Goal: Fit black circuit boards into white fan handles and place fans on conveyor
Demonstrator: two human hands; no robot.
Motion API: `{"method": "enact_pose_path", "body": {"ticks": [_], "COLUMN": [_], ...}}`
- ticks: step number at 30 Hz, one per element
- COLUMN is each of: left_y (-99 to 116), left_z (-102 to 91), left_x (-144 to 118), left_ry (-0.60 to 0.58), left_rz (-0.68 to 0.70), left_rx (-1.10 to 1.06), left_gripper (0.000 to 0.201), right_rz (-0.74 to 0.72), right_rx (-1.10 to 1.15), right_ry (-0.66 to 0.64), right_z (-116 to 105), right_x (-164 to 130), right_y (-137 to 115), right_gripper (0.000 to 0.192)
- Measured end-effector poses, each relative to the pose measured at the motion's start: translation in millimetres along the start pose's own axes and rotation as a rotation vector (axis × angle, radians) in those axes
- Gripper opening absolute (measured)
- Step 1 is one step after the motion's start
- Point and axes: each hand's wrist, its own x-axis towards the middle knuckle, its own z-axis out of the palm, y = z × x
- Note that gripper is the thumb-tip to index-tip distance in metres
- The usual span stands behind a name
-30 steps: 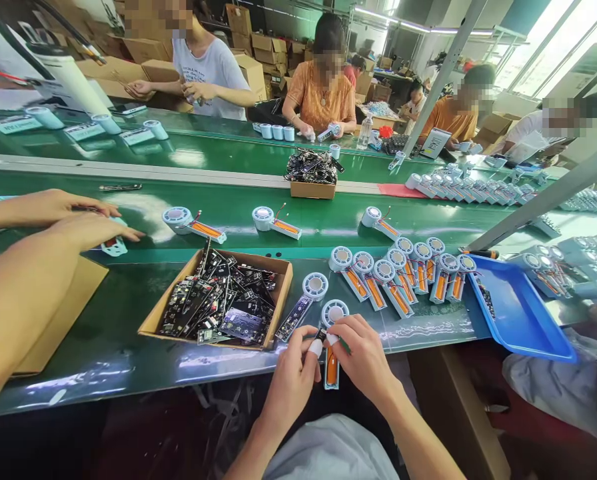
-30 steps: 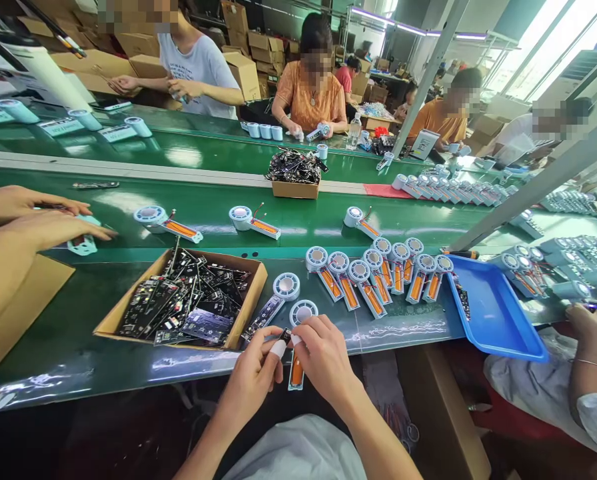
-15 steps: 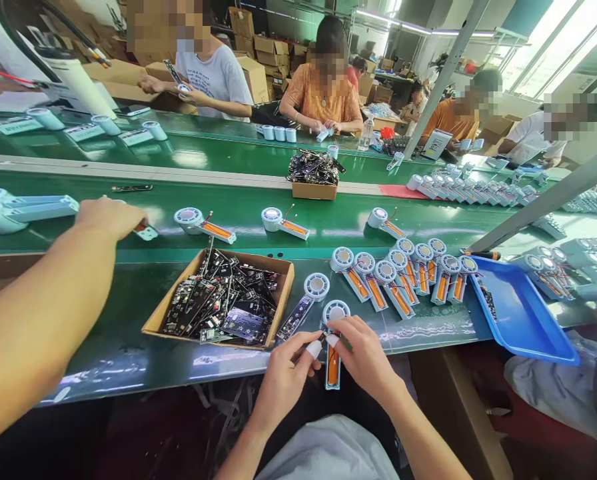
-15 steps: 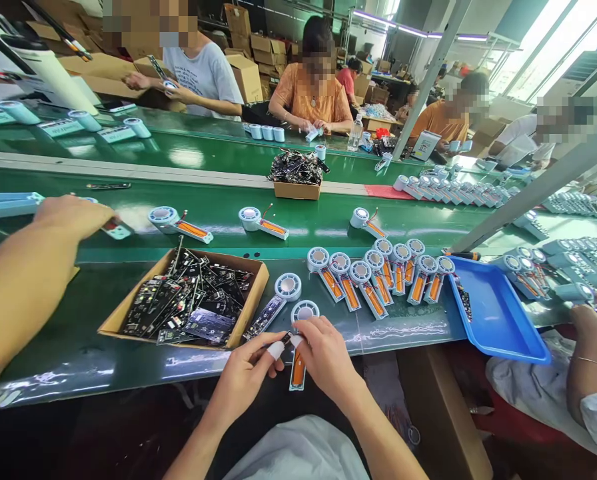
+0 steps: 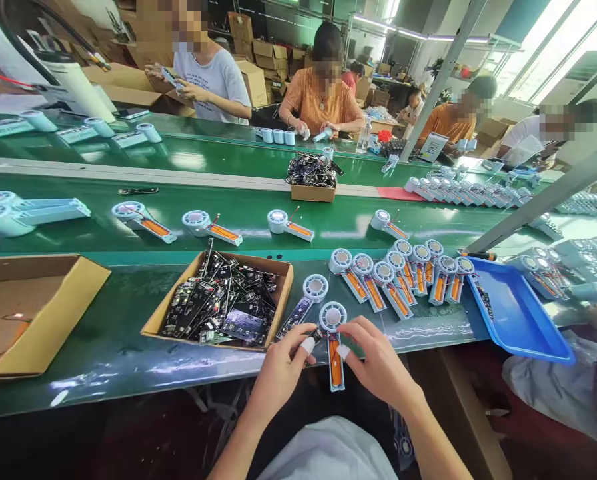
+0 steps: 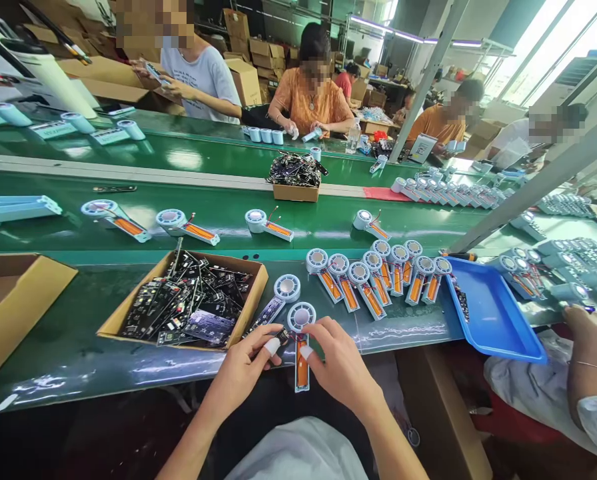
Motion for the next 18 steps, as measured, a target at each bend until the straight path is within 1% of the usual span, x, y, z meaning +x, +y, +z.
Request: {"method": "enact_pose_path", "body": {"ticks": [3, 6, 9, 11, 12, 15, 18], "left_y": [-3, -5, -6, -8, -8, -5, 3], "left_z": [1.6, 3.8, 5.0, 5.1, 5.0, 5.5, 6.5], "left_x": [-2, -4, -5, -7, -8, -14, -21], "left_ry": [-0.009, -0.03, 0.027, 0.052, 0.044, -0.049, -0.184], "left_rz": [0.008, 0.025, 0.132, 0.234, 0.27, 0.304, 0.298], "left_rx": [0.053, 0.124, 0.282, 0.387, 0.443, 0.651, 0.833], "left_gripper": [0.037, 0.038, 0.037, 0.041, 0.044, 0.052, 0.058], "right_rz": [0.048, 0.017, 0.016, 0.049, 0.059, 0.024, -0.072], "right_rx": [-0.236, -0.338, -0.3, -0.237, -0.201, -0.103, -0.025], "right_ry": [-0.049, -0.069, -0.016, 0.072, 0.121, 0.252, 0.288], "right_z": [9, 22, 23, 19, 16, 18, 32], "right_x": [-15, -22, -21, -18, -16, -8, 1], "right_y": [-5, -7, -1, 6, 9, 15, 13], "right_gripper": [0.022, 0.016, 0.02, 0.022, 0.023, 0.023, 0.024]}}
